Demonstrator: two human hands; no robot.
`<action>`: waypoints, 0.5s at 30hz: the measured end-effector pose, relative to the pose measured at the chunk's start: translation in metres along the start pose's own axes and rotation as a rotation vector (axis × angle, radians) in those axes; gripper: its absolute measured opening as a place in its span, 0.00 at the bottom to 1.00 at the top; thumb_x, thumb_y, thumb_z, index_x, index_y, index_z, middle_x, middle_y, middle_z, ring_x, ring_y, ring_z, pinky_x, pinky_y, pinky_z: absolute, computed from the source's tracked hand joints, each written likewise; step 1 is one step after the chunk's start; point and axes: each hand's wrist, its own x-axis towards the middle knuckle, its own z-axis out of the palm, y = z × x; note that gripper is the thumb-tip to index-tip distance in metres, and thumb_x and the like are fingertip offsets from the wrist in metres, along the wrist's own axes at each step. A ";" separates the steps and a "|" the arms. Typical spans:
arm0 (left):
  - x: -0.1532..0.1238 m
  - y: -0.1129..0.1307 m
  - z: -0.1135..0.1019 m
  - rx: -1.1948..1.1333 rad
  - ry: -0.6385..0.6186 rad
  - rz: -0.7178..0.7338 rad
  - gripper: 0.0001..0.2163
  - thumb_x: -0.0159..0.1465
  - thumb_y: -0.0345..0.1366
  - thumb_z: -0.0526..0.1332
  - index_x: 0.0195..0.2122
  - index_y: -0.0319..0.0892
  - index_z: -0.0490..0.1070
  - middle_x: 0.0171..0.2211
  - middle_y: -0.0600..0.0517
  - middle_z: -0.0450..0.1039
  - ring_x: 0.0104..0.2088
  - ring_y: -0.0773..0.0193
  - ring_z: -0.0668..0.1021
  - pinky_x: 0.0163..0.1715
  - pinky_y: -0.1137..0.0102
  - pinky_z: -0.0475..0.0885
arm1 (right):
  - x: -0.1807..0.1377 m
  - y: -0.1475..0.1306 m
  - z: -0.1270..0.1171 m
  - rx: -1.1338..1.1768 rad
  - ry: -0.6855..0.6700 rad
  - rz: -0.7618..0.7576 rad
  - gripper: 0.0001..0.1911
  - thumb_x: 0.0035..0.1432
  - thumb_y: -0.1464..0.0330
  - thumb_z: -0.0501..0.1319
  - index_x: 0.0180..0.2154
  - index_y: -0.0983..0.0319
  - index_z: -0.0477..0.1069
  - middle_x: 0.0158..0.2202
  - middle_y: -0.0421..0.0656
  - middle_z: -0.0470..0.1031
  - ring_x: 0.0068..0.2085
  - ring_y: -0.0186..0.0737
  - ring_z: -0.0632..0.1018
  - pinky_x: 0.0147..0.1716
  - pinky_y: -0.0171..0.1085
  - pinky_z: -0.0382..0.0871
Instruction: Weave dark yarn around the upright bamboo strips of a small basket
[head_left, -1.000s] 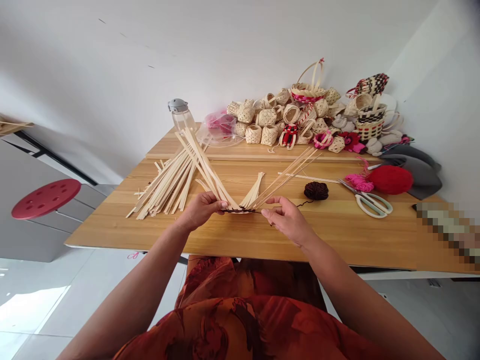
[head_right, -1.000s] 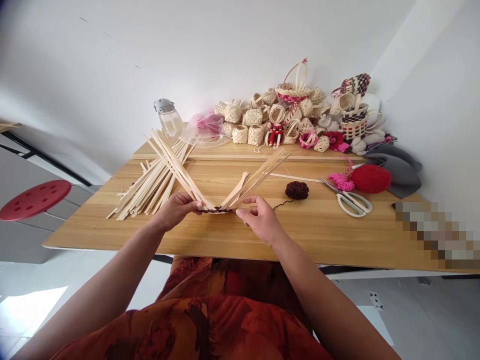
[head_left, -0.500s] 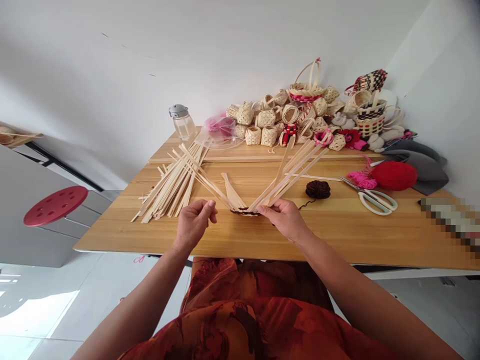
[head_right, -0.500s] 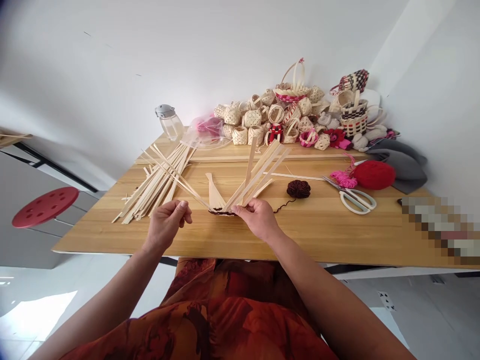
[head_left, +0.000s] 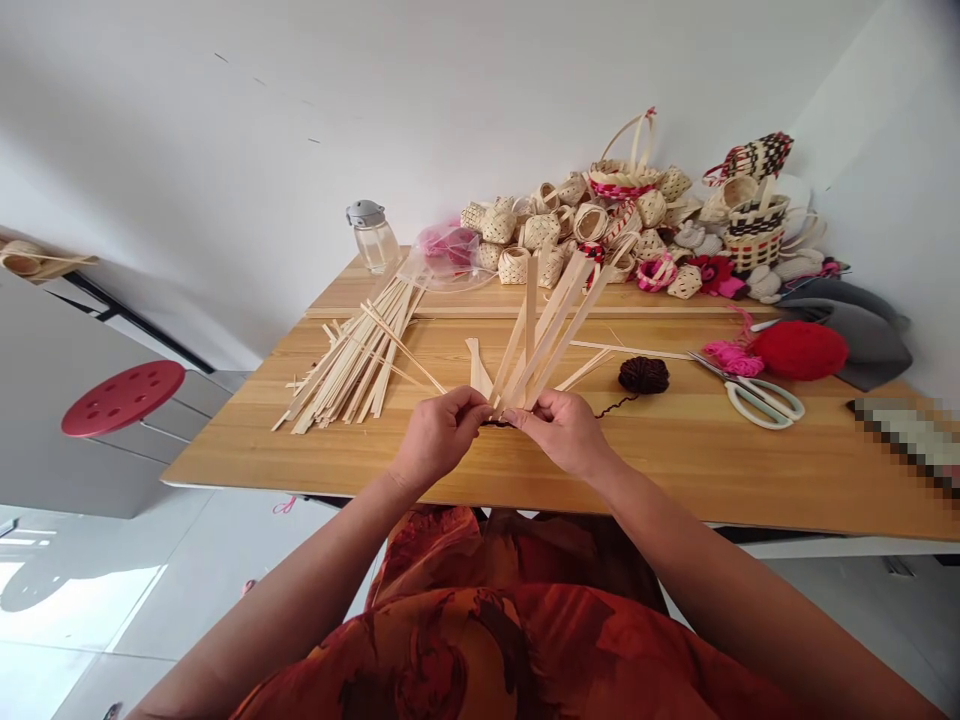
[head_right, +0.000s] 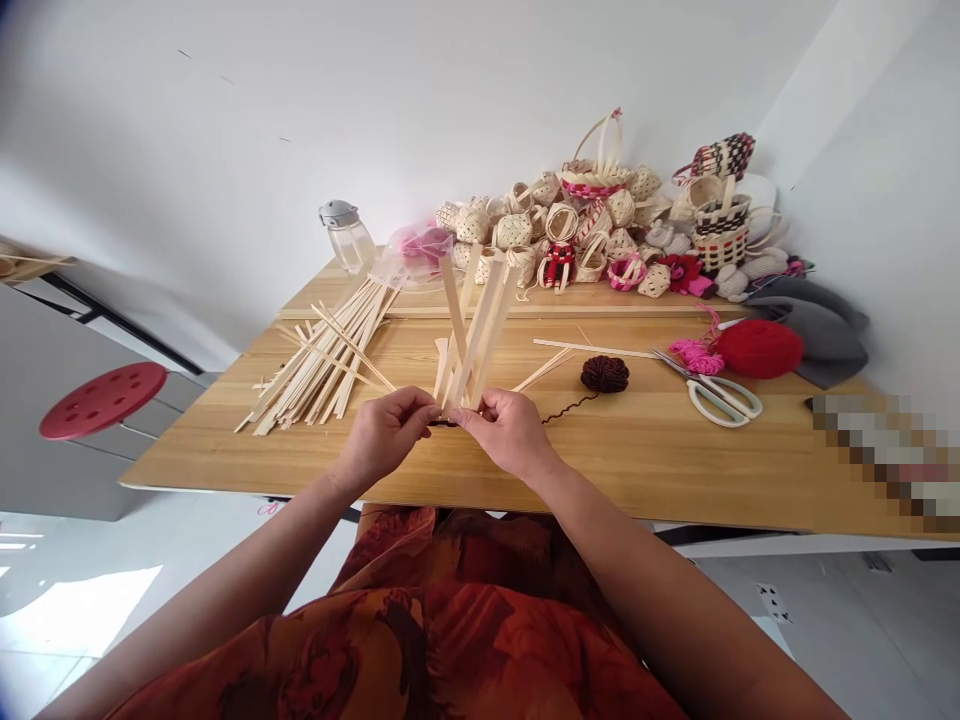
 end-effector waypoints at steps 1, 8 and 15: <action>0.000 0.000 -0.001 -0.012 -0.008 -0.004 0.09 0.65 0.39 0.60 0.31 0.42 0.75 0.22 0.54 0.75 0.24 0.67 0.78 0.26 0.75 0.70 | 0.000 0.000 -0.001 0.013 -0.020 0.000 0.18 0.55 0.54 0.66 0.28 0.63 0.76 0.20 0.35 0.63 0.23 0.31 0.61 0.23 0.34 0.52; 0.010 0.001 -0.006 -0.213 -0.087 -0.155 0.10 0.62 0.42 0.63 0.30 0.41 0.74 0.23 0.52 0.76 0.23 0.63 0.80 0.24 0.73 0.72 | -0.009 -0.003 -0.007 0.182 -0.042 0.043 0.21 0.57 0.55 0.66 0.47 0.59 0.67 0.20 0.32 0.66 0.22 0.33 0.64 0.23 0.34 0.56; 0.021 0.012 -0.005 -0.307 -0.093 -0.201 0.10 0.61 0.42 0.65 0.30 0.40 0.72 0.22 0.52 0.75 0.23 0.62 0.81 0.22 0.73 0.73 | -0.042 -0.015 0.009 0.208 0.136 -0.153 0.08 0.63 0.64 0.61 0.38 0.57 0.62 0.26 0.36 0.69 0.25 0.34 0.68 0.25 0.34 0.61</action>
